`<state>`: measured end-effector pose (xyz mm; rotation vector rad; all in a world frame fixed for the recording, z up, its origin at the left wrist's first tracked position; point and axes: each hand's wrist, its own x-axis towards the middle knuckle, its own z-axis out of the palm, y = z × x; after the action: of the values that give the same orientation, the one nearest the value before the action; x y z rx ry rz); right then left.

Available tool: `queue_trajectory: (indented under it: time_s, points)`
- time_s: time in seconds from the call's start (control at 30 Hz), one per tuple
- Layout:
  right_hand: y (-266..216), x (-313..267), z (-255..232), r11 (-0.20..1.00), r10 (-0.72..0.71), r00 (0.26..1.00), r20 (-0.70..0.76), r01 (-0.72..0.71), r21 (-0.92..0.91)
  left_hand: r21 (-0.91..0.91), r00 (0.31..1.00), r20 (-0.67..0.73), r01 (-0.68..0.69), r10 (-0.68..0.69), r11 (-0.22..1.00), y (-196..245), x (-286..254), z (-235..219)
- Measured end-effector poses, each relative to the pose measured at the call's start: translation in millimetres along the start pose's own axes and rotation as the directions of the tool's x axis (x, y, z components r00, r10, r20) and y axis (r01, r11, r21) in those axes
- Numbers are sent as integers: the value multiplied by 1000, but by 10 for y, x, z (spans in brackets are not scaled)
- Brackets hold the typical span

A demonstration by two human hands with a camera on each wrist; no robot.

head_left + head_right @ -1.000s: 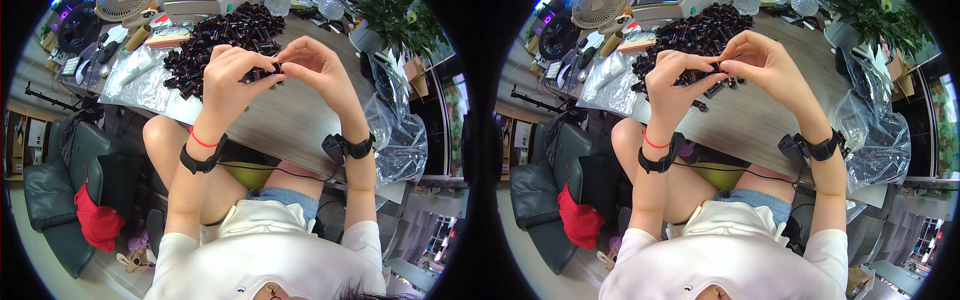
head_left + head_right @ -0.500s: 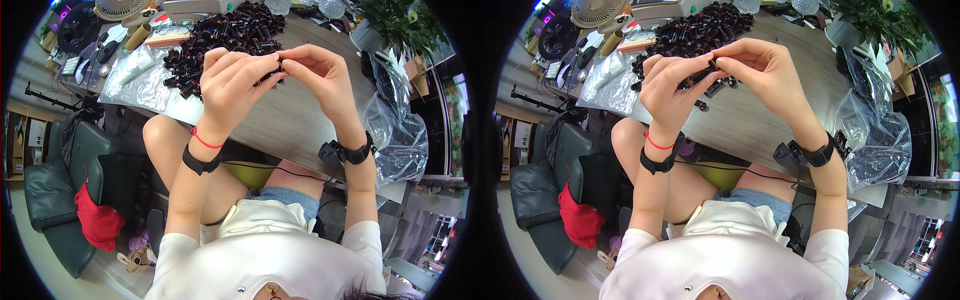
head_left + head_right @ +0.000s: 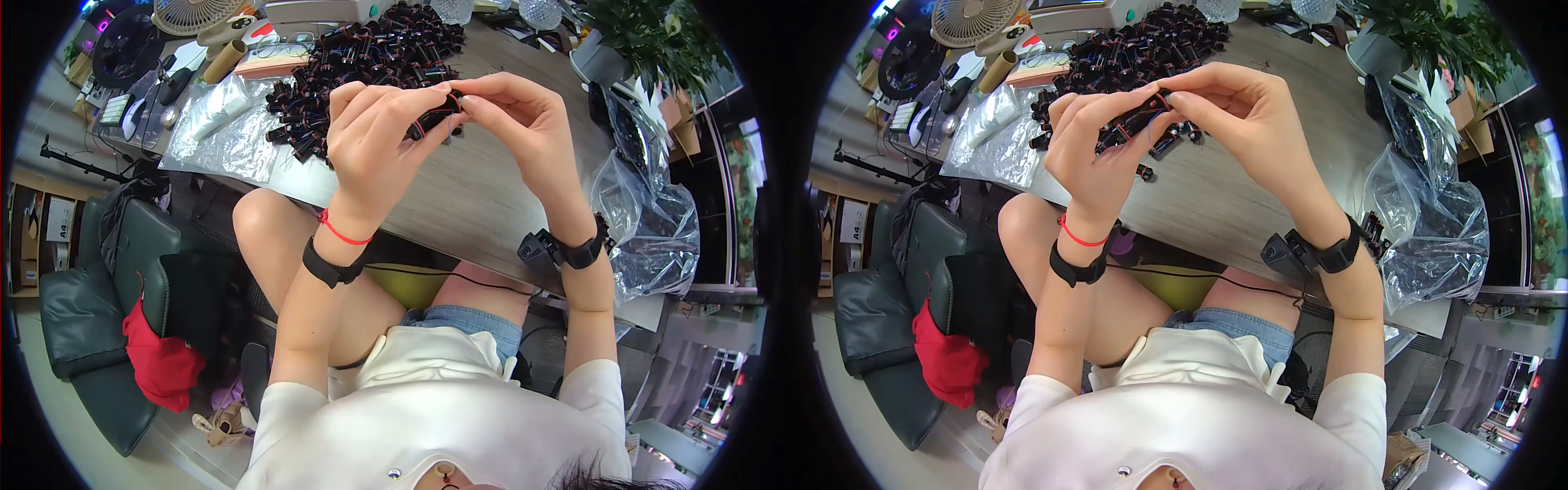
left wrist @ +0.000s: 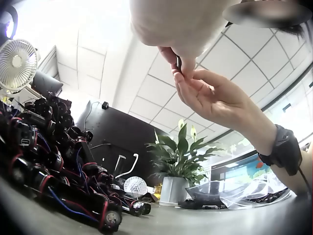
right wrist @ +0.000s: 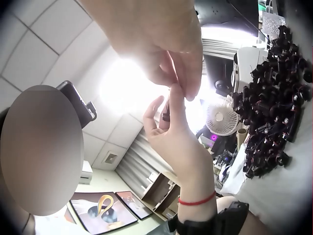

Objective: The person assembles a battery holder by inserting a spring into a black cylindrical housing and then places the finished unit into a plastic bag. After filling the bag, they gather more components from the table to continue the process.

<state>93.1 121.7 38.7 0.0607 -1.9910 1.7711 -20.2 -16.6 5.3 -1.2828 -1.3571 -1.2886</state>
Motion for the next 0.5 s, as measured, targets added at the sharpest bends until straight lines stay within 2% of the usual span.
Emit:
queue_trajectory:
  time_s: [0.13, 0.27, 0.5]
  points:
    - [74, -12, 25, 997, -28, 998, -50, 24, -78, 29, 1000, -7, -17, 17, 999, -4, -28, 46]
    - [57, 7, 2, 1000, 19, 1000, -11, -19, 22, 42, 1000, -20, -1, 2, 999, 6, -39, 65]
    - [72, -8, 11, 1000, -4, 999, -51, 2, -27, 116, 1000, -4, 12, -12, 993, 38, -44, 39]
